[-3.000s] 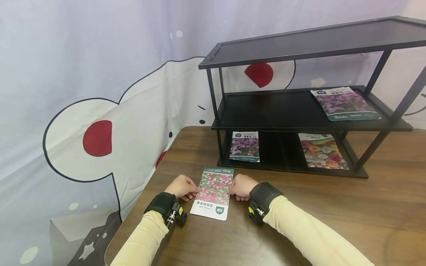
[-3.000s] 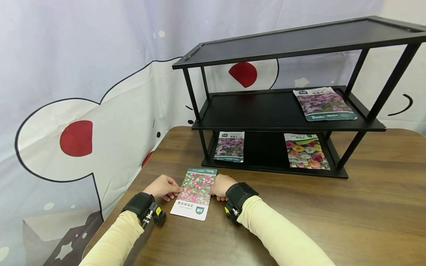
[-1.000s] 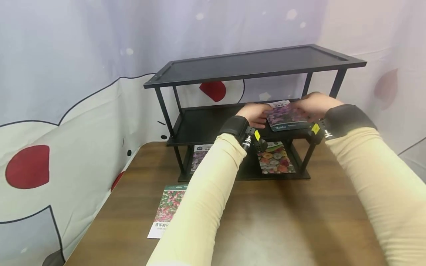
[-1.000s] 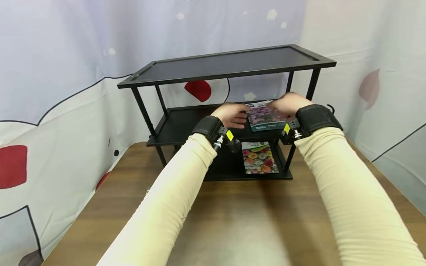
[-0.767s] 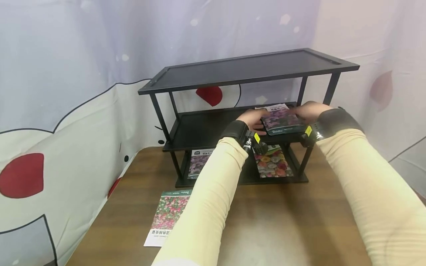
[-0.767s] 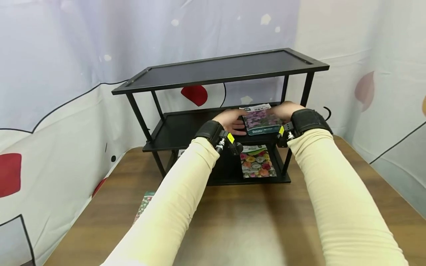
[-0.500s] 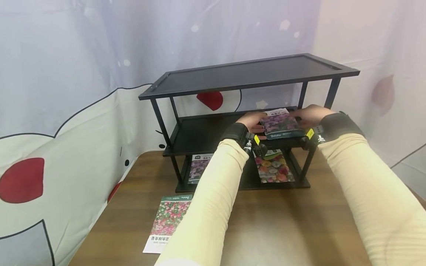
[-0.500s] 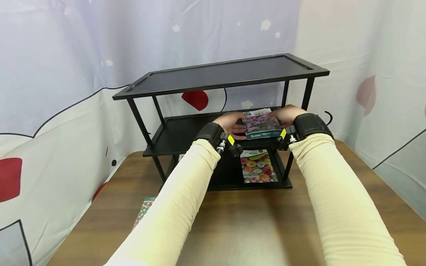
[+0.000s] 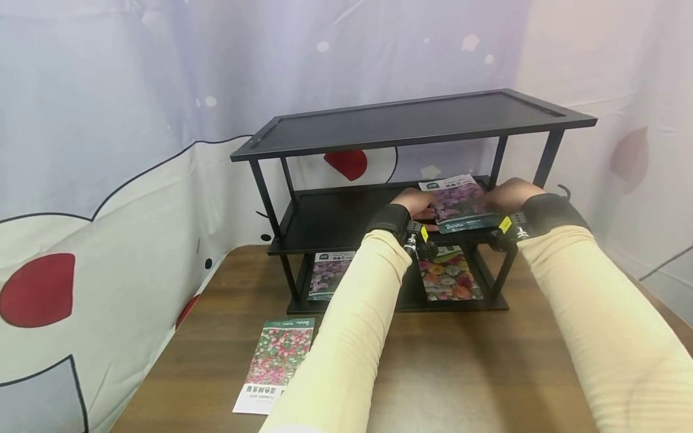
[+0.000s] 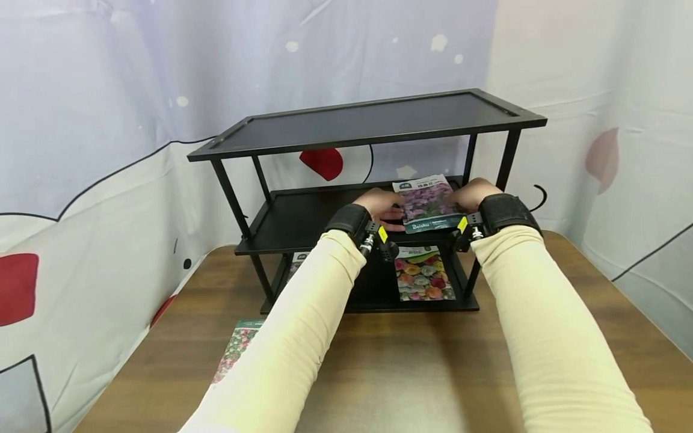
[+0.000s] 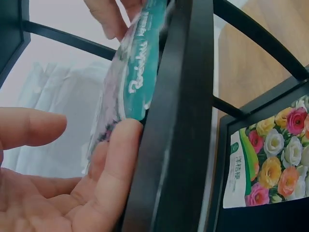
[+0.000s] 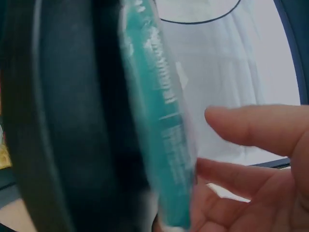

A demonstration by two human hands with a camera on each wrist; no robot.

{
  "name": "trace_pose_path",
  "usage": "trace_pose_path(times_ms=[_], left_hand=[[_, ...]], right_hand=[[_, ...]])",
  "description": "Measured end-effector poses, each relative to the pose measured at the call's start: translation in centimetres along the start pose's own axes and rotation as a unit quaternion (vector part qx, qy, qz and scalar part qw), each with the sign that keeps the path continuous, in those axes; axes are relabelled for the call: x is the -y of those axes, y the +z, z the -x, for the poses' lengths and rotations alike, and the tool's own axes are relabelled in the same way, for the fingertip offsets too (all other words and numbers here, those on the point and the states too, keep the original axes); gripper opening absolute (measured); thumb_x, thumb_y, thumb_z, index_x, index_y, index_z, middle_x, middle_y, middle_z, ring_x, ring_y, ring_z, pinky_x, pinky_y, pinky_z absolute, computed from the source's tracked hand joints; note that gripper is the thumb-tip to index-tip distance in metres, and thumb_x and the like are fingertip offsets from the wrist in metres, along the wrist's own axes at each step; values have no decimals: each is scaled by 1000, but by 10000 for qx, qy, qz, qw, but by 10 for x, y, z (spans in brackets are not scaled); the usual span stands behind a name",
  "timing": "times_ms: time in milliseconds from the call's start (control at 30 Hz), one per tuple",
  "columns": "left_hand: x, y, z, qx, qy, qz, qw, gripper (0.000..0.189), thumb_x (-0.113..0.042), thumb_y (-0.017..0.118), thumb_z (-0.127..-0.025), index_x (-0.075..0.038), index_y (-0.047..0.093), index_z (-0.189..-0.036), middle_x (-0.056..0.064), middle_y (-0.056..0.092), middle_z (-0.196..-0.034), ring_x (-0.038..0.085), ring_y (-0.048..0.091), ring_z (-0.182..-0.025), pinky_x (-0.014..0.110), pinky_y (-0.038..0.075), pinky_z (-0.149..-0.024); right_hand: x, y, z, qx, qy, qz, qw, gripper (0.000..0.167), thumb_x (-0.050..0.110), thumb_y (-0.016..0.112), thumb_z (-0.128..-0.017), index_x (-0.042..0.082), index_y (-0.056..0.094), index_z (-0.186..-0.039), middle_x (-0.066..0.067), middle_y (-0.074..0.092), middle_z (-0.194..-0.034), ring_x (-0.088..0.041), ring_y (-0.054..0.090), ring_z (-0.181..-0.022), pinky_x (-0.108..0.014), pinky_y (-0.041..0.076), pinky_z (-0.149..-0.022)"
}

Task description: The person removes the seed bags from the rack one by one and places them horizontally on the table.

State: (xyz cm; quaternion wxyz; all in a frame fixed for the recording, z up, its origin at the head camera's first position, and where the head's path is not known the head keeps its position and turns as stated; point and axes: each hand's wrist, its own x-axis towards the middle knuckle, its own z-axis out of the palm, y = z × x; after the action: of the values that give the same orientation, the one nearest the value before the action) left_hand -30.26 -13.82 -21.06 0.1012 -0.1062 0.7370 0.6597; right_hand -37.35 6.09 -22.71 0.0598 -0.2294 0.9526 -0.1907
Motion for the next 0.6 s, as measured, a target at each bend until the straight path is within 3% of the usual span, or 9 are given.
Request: trace_pose_path(times_ms=[33, 167, 267, 367, 500, 600], left_hand=[[0, 0, 0, 19, 17, -21, 10000, 24, -4, 48, -94, 0, 50, -118, 18, 49, -115, 27, 53, -100, 39, 53, -77], [0, -2, -2, 197, 90, 146, 9997, 11, -1, 47, -94, 2, 50, -105, 14, 50, -96, 23, 51, -85, 40, 52, -80], [2, -5, -5, 341, 67, 369, 9987, 5, 1, 47, -94, 2, 50, -90, 11, 48, -82, 20, 50, -77, 41, 50, -84], [3, -5, -7, 369, 53, 311, 9988, 12, 1, 50, -93, 2, 49, -82, 10, 46, -72, 20, 49, -69, 41, 49, -86], [3, -3, -7, 205, 95, 139, 9996, 6, 1, 53, -92, 6, 55, -92, 10, 45, -67, 22, 49, -65, 40, 49, -85], [4, 0, -8, 92, 153, 31, 9998, 13, 0, 54, -92, 9, 54, -101, 10, 45, -68, 23, 50, -67, 39, 49, -85]], right_hand=[[0, 0, 2, -62, 309, -317, 9990, 61, 44, 52, -89, -16, 59, -96, -32, 56, -100, -41, 53, -94, -54, 42, -83], [0, -3, 4, -49, 491, -679, 9965, 72, 47, 57, -86, -19, 50, -114, -40, 41, -123, -49, 42, -111, -58, 34, -93], [-3, -6, 4, -29, 509, -915, 9945, 77, 49, 58, -85, -16, 44, -123, -39, 35, -129, -50, 37, -116, -59, 32, -95], [-5, -9, 4, 123, 497, -1285, 9904, 78, 51, 57, -86, -13, 41, -128, -35, 38, -128, -46, 42, -110, -52, 40, -88], [-4, -10, 6, 416, 495, -1911, 9794, 77, 49, 53, -90, -13, 35, -131, -31, 41, -123, -35, 48, -100, -34, 47, -73], [-3, -10, 7, 611, 336, -2226, 9724, 71, 42, 47, -95, -13, 28, -135, -29, 41, -123, -28, 49, -98, -30, 48, -72]])
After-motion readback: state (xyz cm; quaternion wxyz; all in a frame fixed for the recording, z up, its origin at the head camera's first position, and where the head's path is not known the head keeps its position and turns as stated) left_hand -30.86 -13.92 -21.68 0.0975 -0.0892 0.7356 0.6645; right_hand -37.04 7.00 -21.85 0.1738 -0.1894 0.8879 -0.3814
